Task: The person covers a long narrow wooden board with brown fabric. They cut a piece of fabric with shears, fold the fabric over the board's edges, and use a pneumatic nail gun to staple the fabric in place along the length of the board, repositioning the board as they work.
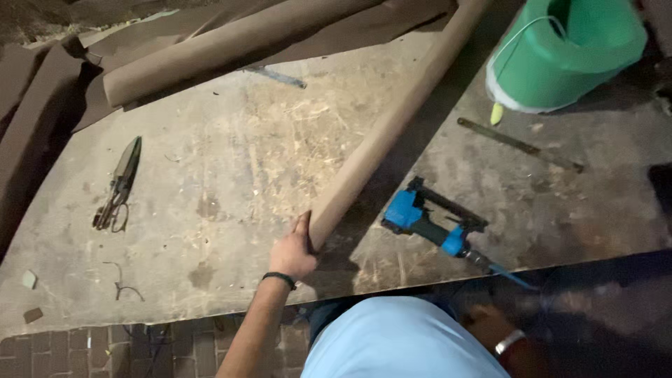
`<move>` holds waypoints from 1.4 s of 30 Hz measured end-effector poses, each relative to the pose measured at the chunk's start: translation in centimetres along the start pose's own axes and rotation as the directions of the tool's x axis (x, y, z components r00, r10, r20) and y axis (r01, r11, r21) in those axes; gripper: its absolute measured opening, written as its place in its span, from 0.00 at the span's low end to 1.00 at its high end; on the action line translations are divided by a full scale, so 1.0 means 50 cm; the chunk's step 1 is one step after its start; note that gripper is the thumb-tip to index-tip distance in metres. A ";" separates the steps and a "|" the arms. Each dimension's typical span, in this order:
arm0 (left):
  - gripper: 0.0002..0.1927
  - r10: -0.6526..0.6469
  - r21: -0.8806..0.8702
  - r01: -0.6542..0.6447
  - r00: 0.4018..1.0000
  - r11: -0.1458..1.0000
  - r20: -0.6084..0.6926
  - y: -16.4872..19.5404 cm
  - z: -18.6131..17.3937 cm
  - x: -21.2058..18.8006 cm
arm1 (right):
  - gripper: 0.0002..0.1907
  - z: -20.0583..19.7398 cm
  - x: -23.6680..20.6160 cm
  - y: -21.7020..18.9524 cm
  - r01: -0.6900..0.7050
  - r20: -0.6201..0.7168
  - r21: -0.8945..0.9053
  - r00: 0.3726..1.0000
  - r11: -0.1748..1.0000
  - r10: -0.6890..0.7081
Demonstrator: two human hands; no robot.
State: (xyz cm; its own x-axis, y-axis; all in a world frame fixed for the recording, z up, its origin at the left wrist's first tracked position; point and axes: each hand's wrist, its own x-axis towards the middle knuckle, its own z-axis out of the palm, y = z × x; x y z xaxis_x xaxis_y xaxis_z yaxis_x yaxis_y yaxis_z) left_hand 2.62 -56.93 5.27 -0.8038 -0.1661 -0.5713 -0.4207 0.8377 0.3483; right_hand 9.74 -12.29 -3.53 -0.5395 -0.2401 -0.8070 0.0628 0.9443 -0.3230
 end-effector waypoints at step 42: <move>0.60 0.159 0.039 -0.157 0.986 0.987 -0.057 -0.024 0.006 0.015 | 0.18 0.111 0.010 0.006 0.039 -0.229 0.442 0.971 0.896 0.071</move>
State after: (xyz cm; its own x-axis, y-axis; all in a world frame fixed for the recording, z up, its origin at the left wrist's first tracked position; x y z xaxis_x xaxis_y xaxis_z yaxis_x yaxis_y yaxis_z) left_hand 2.63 -57.90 4.18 -0.8830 -0.0603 -0.4654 -0.2728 0.8729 0.4044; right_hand 14.17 -13.39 -6.77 -0.7115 -0.1147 -0.6932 0.4064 0.7377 -0.5392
